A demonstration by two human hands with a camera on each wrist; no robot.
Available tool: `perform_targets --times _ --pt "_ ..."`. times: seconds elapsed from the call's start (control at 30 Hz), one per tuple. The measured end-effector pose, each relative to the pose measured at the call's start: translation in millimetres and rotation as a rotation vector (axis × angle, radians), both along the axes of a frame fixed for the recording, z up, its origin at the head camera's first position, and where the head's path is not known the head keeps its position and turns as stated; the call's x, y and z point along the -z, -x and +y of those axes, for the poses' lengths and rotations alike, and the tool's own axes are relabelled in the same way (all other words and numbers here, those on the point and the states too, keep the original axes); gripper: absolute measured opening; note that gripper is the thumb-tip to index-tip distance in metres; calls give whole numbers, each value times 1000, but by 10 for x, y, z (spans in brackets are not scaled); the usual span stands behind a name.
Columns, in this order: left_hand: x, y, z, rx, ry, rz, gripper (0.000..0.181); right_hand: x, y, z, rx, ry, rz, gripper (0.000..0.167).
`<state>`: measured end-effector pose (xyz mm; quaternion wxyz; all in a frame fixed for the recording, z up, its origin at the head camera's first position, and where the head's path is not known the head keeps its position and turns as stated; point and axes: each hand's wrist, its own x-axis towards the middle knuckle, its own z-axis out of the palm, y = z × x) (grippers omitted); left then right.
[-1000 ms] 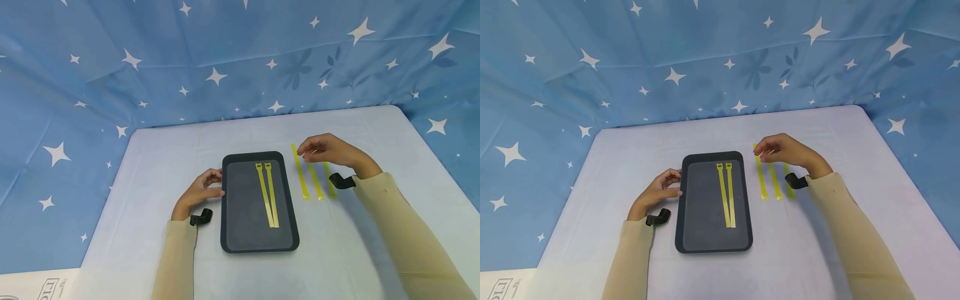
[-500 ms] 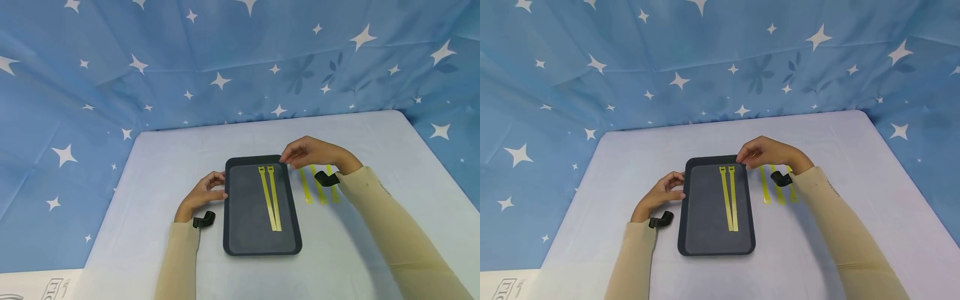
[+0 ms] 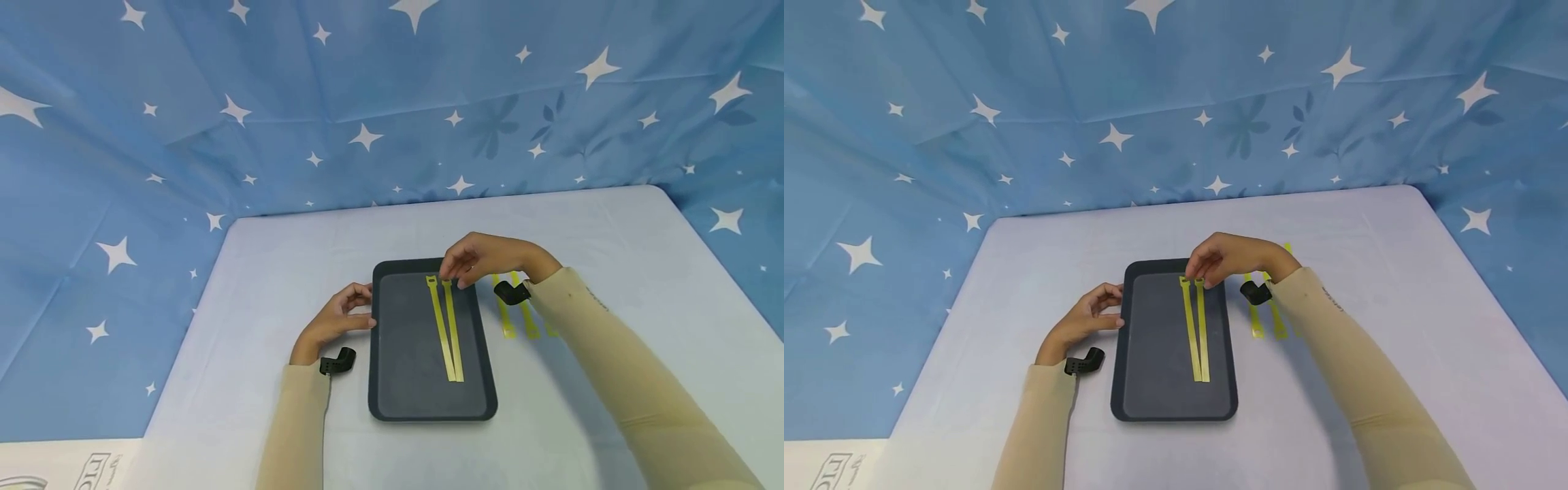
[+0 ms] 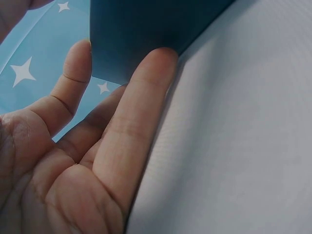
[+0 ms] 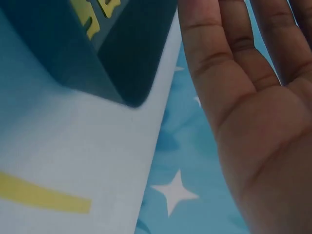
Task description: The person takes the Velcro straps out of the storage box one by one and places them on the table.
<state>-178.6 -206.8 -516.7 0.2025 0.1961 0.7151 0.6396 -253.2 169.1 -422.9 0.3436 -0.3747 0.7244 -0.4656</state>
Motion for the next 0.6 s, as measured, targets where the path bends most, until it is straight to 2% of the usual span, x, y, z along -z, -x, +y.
perform_targets --times 0.2,0.43,0.6 --pt "4 -12 6 -3 5 -5 46 111 65 -145 -50 -26 -42 28" --pt "-1 2 -1 1 1 11 47 213 119 -288 -122 -82 -35 26" --pt "15 13 -11 -1 6 7 48 264 146 -369 -141 -129 -8 25"
